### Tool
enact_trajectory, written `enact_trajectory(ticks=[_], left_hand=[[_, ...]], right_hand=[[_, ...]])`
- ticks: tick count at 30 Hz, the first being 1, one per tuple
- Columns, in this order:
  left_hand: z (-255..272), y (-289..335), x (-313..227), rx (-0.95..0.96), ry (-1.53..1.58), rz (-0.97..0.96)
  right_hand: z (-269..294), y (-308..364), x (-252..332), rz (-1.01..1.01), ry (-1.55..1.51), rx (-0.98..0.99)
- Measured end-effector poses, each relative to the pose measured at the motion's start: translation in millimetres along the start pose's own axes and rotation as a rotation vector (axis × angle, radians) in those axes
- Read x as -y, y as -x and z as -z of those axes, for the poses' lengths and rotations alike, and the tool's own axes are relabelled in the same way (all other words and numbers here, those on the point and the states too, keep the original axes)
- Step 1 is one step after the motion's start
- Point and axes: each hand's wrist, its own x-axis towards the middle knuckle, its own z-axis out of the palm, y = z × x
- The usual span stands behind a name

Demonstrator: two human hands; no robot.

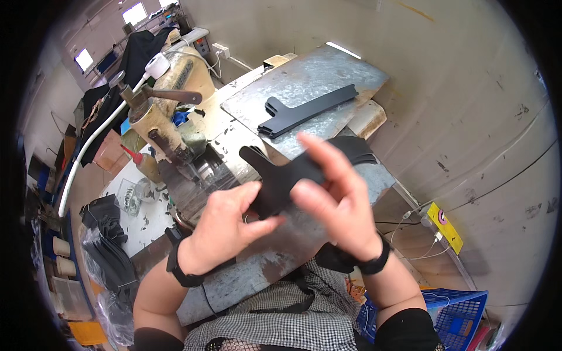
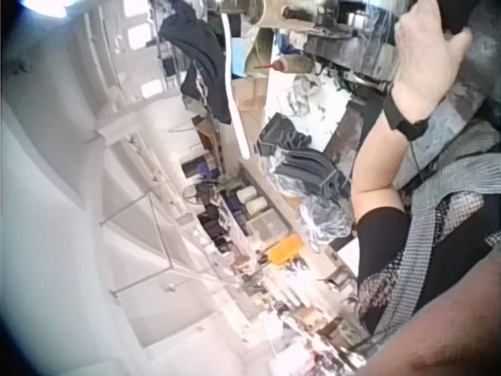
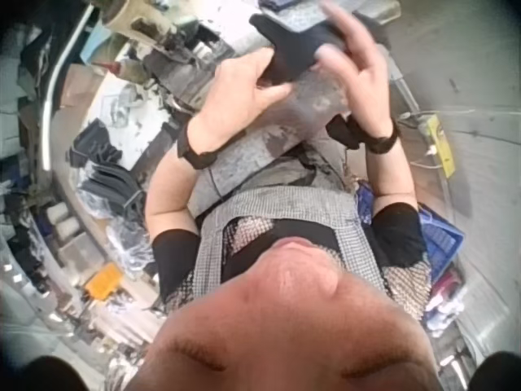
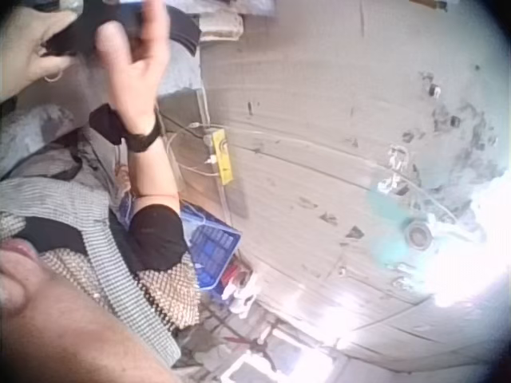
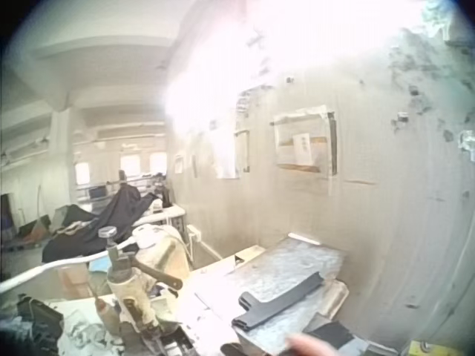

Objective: Organizing and bundling black rubber shoe components using elastic bands.

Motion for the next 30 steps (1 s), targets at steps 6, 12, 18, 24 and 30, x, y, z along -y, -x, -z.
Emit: enact_trajectory(ticks=[6,12,18,24,30], left_hand=[[1.7,-39.6,1.0,-0.106,-0.115,-0.001],[-1.2,-94.7,18.1,-0.294,-0.35,-0.04],[-22.7,-112.7,37.3,-0.158,-0.476,0.163],[-24.6,-123.8,39.9,-0.186,-0.516,0.104],[-18.8,-116.8,42.9,-0.162,-0.495,0.187]], right_hand=[[30.5,-43.3,-2.1,-0.1,-0.217,-0.156],[53.0,-96.5,-33.7,-0.007,-0.123,-0.114],[72.5,-111.9,-87.1,-0.353,-0.118,-0.064],[79.1,-117.4,-87.4,-0.359,-0.08,-0.068],[65.5,-108.1,-89.0,-0.324,0.084,-0.268]])
